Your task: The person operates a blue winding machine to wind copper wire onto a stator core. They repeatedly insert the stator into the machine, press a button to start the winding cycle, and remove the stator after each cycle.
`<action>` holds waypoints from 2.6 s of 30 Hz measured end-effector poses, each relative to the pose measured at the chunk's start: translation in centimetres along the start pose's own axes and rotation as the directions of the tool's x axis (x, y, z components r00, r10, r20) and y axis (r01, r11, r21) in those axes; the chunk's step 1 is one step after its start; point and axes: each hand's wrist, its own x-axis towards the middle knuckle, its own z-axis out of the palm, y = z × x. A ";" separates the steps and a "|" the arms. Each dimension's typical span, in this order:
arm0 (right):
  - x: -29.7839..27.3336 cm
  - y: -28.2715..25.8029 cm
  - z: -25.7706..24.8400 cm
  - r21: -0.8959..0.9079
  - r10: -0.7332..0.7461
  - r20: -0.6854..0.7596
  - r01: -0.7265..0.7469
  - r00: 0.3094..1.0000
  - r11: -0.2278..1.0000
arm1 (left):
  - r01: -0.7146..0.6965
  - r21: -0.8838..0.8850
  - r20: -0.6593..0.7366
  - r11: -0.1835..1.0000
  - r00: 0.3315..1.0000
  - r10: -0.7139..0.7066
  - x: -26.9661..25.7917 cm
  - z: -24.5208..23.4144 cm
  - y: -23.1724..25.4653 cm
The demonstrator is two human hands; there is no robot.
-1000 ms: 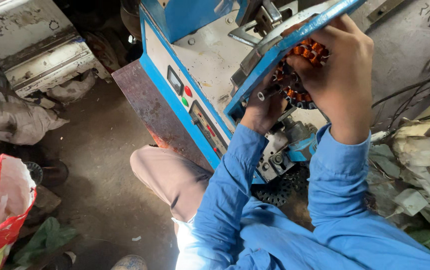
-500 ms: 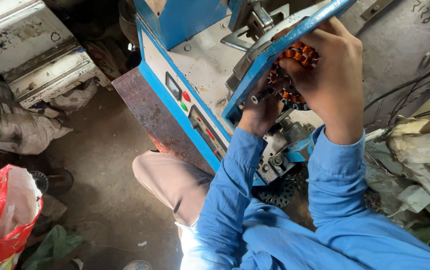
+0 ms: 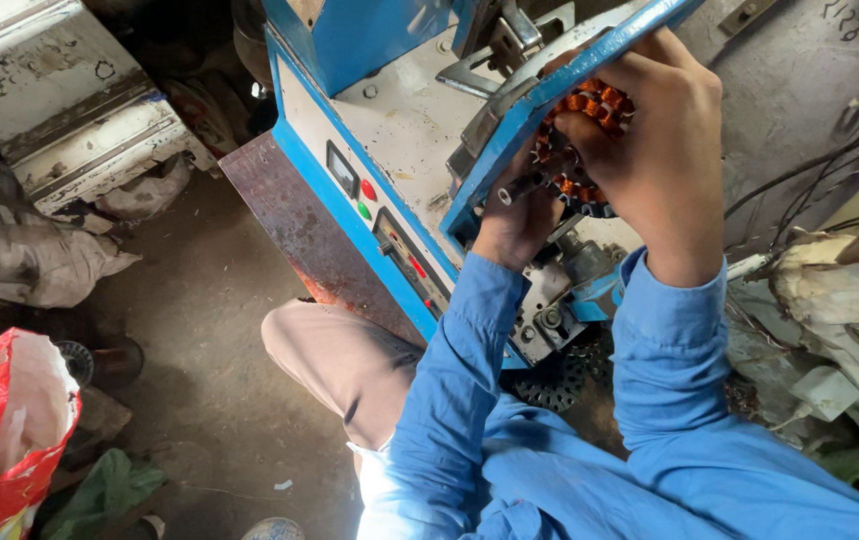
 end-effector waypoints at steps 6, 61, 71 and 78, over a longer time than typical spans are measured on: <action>0.0 -0.1 -0.1 -0.013 -0.022 -0.005 0.022 1.000 1.000 | -0.058 0.000 0.004 0.998 0.998 0.058 0.2 0.2 -0.1; -0.6 0.7 0.0 -0.075 -0.036 0.031 0.038 0.999 0.996 | -0.021 0.029 0.026 0.999 0.999 0.020 -0.1 0.3 -1.5; -0.2 -0.3 -0.2 -0.224 -0.009 0.104 0.033 0.994 0.974 | -0.093 0.710 0.309 0.698 0.932 -0.190 -14.3 -2.4 7.1; -1.1 0.8 -0.2 -0.285 0.002 0.072 0.018 0.997 0.958 | -0.506 0.824 0.504 0.253 0.860 0.079 -15.4 -2.3 4.6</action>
